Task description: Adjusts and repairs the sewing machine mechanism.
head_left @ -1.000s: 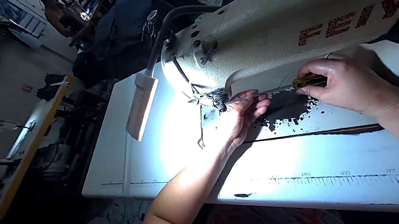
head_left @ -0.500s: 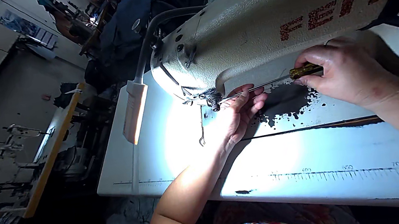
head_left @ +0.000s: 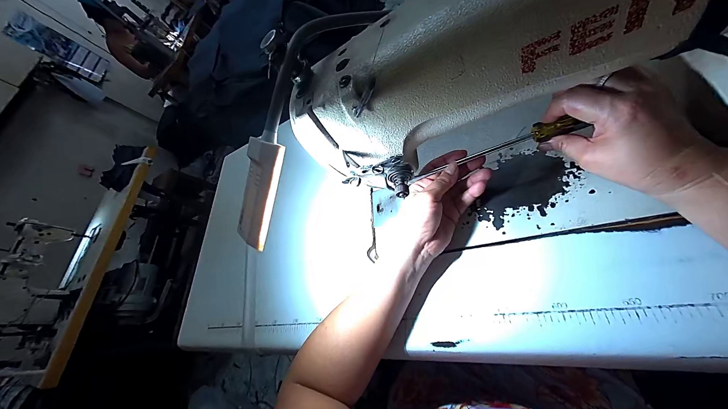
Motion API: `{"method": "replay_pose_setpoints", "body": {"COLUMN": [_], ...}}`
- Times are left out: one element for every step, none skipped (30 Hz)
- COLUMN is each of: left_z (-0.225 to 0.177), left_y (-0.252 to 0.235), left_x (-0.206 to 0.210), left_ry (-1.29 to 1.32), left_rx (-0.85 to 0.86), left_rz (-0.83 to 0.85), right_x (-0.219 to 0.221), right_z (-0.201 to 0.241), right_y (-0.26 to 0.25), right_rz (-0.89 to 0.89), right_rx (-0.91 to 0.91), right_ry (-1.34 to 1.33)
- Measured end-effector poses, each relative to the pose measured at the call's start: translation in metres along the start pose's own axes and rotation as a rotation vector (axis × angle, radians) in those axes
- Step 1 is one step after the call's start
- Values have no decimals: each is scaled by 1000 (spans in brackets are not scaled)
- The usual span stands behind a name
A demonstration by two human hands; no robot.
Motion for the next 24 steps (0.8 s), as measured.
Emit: {"method": "replay_pose_setpoints", "body": {"left_z": [0,0,0,-1,-1,-1,-1,-1,-1,-1,0,0,1,1,1,1,0,-1,-1,-1,-1,-2,-2,-2], "left_y": [0,0,0,0,0,0,0,0,1,1,1,1,1,1,2,2,3,3,3,3,3,2,2,2], "left_x": [0,0,1,1,2,2,3,3,3,3,3,2,2,2,3,4,5,5,6,6,6,6,6,6], "left_ry": [3,6,6,2,-3,-4,-6,-4,0,-4,-9,-10,-9,-6,-5,-3,-5,-11,-13,-11,-5,3,4,-1], "left_rx": [0,-2,-2,-1,1,1,1,2,7,11,14,16,16,16,17,18,17,17,15,11,7,5,0,-6], "left_rz": [2,0,-2,-8,-17,-23,-24,-23,-22,-20,-16,-17,-20,-19,-20,-22,-20,-17,-16,-15,-15,-16,-19,-18], "right_x": [0,0,-1,-1,-1,-2,-3,-3,-4,-5,-5,-5,-5,-5,-5,-5,-5,-5,-5,-5,-4,-3,-2,-2], "right_z": [0,0,-1,-1,-1,-1,-1,-1,0,2,2,2,1,1,0,0,0,1,1,1,1,2,2,3], "right_y": [0,0,0,0,0,0,0,1,1,3,4,6,8,9,10,10,10,10,10,9,9,9,9,10], "right_rz": [-3,-5,-9,-13,-11,-5,0,2,0,-9,-18,-22,-16,-11,-6,-3,0,-2,-12,-28,-49,-73,-93,-107], "right_rx": [-7,-15,-26,-35,-42,-47,-53,-57,-57,-56,-64,-80,-101,-114,-116,-114,-111,-110,-112,-114,-117,-119,-120,-116], "right_ry": [-3,-6,-6,-7,-11,-14,-19,-26,-32,-39,-38,-37,-38,-37,-38,-41,-45,-46,-40,-32,-23,-16,-6,3]}}
Point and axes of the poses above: each hand's wrist, its own y-axis away from the middle knuckle, its own x-axis out of the palm, z = x × y, the point moved 2 cm from there along -y, towards the middle knuckle, and after that the axes turned 10 degrees about x, right-handed, at the moved point
